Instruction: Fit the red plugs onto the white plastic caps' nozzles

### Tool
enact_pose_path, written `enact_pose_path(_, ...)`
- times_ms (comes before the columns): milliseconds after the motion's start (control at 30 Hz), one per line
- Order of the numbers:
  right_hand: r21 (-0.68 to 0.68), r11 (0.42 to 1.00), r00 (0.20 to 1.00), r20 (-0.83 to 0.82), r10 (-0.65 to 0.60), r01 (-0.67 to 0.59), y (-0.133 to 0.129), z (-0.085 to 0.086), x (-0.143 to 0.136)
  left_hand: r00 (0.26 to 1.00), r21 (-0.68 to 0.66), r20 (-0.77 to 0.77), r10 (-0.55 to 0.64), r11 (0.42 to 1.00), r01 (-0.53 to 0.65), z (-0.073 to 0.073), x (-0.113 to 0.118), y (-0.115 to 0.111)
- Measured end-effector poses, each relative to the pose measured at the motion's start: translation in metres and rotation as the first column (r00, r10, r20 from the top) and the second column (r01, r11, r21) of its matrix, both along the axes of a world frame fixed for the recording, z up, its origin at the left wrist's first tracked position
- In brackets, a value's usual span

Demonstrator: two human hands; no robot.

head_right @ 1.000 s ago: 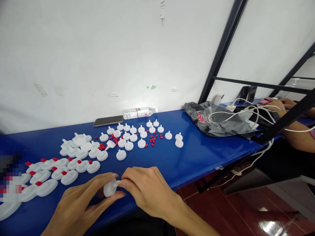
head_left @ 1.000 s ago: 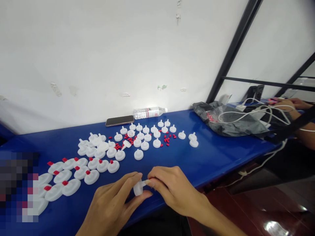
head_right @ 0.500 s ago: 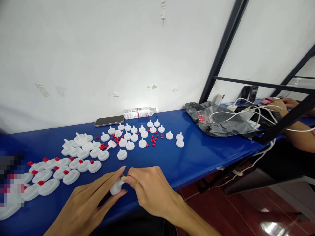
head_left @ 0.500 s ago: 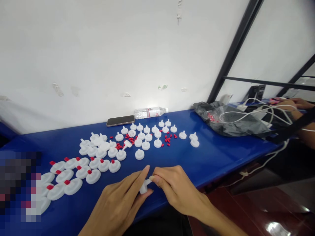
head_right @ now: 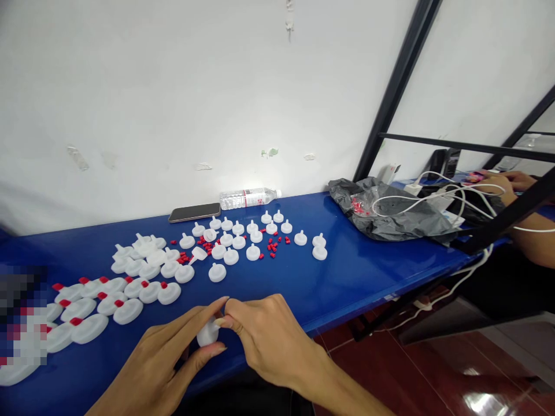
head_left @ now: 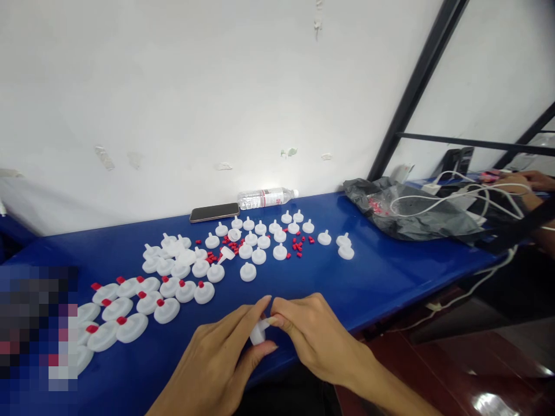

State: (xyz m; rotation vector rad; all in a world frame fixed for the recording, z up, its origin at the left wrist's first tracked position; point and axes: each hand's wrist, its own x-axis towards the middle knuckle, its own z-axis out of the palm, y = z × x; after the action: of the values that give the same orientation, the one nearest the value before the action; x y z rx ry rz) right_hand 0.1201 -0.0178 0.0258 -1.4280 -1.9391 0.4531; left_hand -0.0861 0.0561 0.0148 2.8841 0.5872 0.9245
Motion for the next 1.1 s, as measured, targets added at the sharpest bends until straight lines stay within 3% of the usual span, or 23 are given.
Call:
enact_pose_path(200, -0.021, 0.998, 0.996, 0.065, 0.054, -0.053, 0.000, 0.002, 0.003, 0.998, -0.112, 0.039, -0.042, 0.993, 0.046, -0.002, 0.003, 0.000)
enact_pose_path(400, -0.032, 0.999, 0.991, 0.127, 0.035, -0.031, 0.000, 0.003, 0.002, 0.999, -0.201, -0.042, -0.029, 0.979, 0.020, 0.004, 0.004, -0.002)
enact_pose_path(567, -0.002, 1.000, 0.991, 0.127, -0.028, 0.028, -0.001, -0.001, -0.002, 0.998, -0.094, -0.024, -0.062, 0.994, 0.060, 0.001, 0.013, 0.000)
enact_pose_path(733, 0.009, 0.998, 0.991, 0.119, -0.063, 0.062, -0.001, -0.001, -0.005, 0.994, 0.017, -0.021, 0.109, 0.994, -0.109, -0.003, 0.014, 0.001)
enact_pose_path(1100, -0.005, 0.995, 0.982, 0.166, -0.094, 0.096, 0.000, -0.001, -0.006, 0.972, 0.006, 0.009, 0.235, 0.972, -0.235, -0.010, 0.012, 0.003)
